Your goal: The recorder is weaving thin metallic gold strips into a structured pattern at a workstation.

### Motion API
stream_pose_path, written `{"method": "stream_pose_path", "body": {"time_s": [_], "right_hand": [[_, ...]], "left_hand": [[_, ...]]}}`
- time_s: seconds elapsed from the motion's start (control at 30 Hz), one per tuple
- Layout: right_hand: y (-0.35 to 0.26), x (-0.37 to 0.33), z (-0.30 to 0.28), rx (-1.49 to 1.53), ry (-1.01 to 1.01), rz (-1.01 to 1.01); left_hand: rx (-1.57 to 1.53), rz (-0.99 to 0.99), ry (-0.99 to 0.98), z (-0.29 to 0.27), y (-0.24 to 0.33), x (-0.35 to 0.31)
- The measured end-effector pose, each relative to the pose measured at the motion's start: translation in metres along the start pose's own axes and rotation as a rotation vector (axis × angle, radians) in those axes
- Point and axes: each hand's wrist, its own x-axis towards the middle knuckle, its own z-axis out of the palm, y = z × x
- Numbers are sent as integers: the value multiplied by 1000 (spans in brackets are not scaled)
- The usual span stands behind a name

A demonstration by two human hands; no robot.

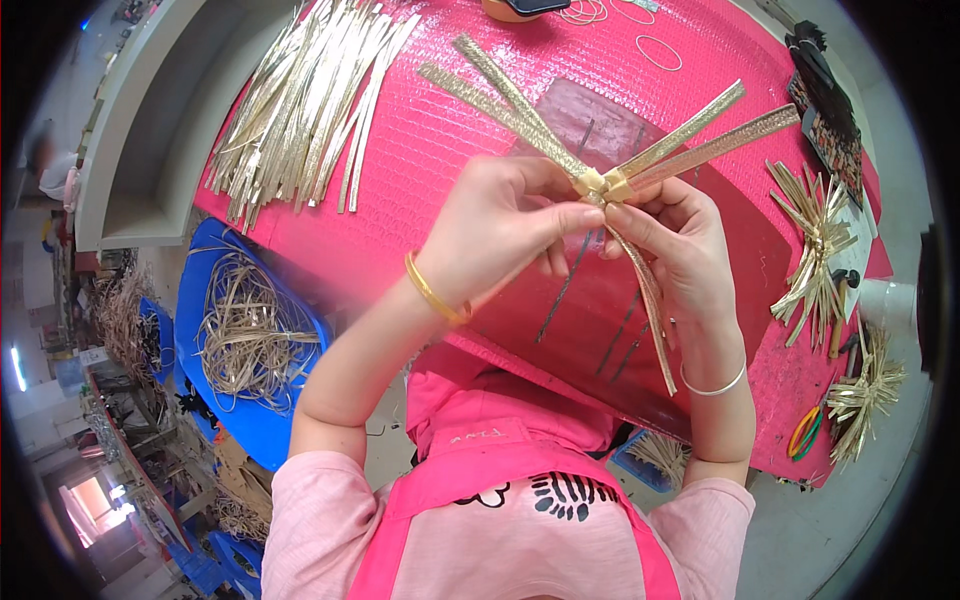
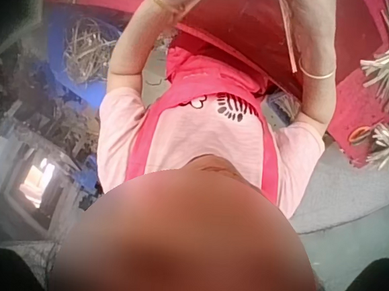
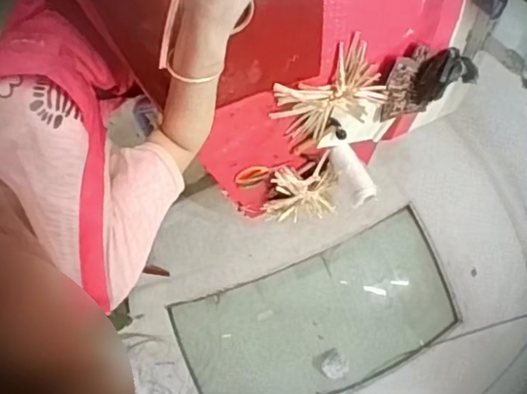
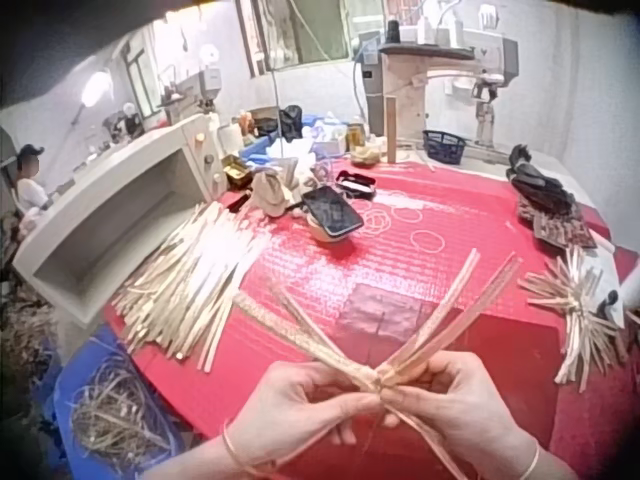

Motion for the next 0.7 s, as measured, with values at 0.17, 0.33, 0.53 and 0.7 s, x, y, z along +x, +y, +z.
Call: {"method": "stream_pose_path", "body": {"time_s": [0.17, 0.33, 0.53, 0.7], "right_hand": [[4, -4, -4, 123, -121, 59], [6, -5, 13, -83, 16, -145], [28, 0, 18, -44, 132, -275], [30, -4, 22, 332, 290, -121]], "left_hand": [[-175, -298, -369, -19, 10, 10], [188, -138, -233, -5, 5, 0], [275, 124, -46, 7, -13, -4], [218, 24, -73, 13, -18, -5]]}}
